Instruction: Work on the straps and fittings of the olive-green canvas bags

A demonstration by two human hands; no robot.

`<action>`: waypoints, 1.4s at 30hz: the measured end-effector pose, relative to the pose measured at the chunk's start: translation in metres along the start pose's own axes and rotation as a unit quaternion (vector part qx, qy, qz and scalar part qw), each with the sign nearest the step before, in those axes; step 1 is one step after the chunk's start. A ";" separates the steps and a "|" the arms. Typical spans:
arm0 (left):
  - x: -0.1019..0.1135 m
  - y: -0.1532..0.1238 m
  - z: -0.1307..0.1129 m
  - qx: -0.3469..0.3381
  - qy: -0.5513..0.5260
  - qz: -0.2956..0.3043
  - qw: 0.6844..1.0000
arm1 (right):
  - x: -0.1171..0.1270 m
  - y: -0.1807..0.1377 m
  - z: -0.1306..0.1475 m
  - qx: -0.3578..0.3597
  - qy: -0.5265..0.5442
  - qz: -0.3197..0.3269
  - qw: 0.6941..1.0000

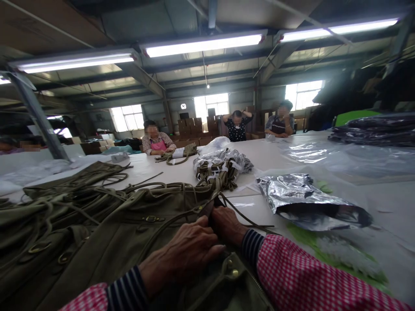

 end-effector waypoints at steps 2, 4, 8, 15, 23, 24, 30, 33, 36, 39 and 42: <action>0.004 -0.004 0.005 -0.020 0.000 0.012 1.000 | -0.001 0.004 -0.007 -0.011 0.001 0.003 1.000; 0.004 -0.013 0.012 -0.018 -0.017 0.009 1.000 | -0.002 0.005 -0.010 -0.017 0.003 0.002 1.000; -0.005 -0.029 0.021 0.027 -0.063 -0.035 0.997 | -0.003 0.000 -0.004 -0.016 0.014 -0.007 1.000; -0.013 -0.025 0.015 0.030 -0.051 -0.029 0.998 | -0.009 0.003 0.002 -0.013 0.026 -0.012 1.000; -0.008 -0.028 0.015 0.079 -0.063 -0.014 0.995 | -0.003 0.000 0.005 0.021 0.037 -0.027 0.999; -0.007 -0.029 0.015 0.079 -0.062 -0.019 0.995 | -0.002 -0.002 0.006 0.029 0.037 -0.026 0.999; -0.004 -0.034 0.012 0.068 -0.045 -0.043 0.996 | -0.002 -0.027 0.004 0.078 0.033 0.001 0.996; -0.001 -0.034 0.004 0.054 -0.037 -0.044 0.997 | -0.004 -0.038 0.003 0.085 0.026 -0.011 0.996; 0.001 -0.033 -0.001 0.048 -0.031 -0.051 0.997 | -0.005 -0.038 0.004 0.075 0.039 -0.045 0.995; 0.000 -0.031 -0.001 0.049 -0.033 -0.049 0.997 | -0.006 -0.031 0.008 0.068 0.062 -0.061 0.994; -0.003 -0.030 0.003 0.053 -0.041 -0.041 0.997 | -0.006 -0.025 0.009 0.054 0.067 -0.049 0.995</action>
Point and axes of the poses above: each hand's wrist, its own y-axis towards the middle knuckle, its own x-axis out of the back of the hand, z = x × y, the point moved 6 cm from there along y, towards the middle knuckle
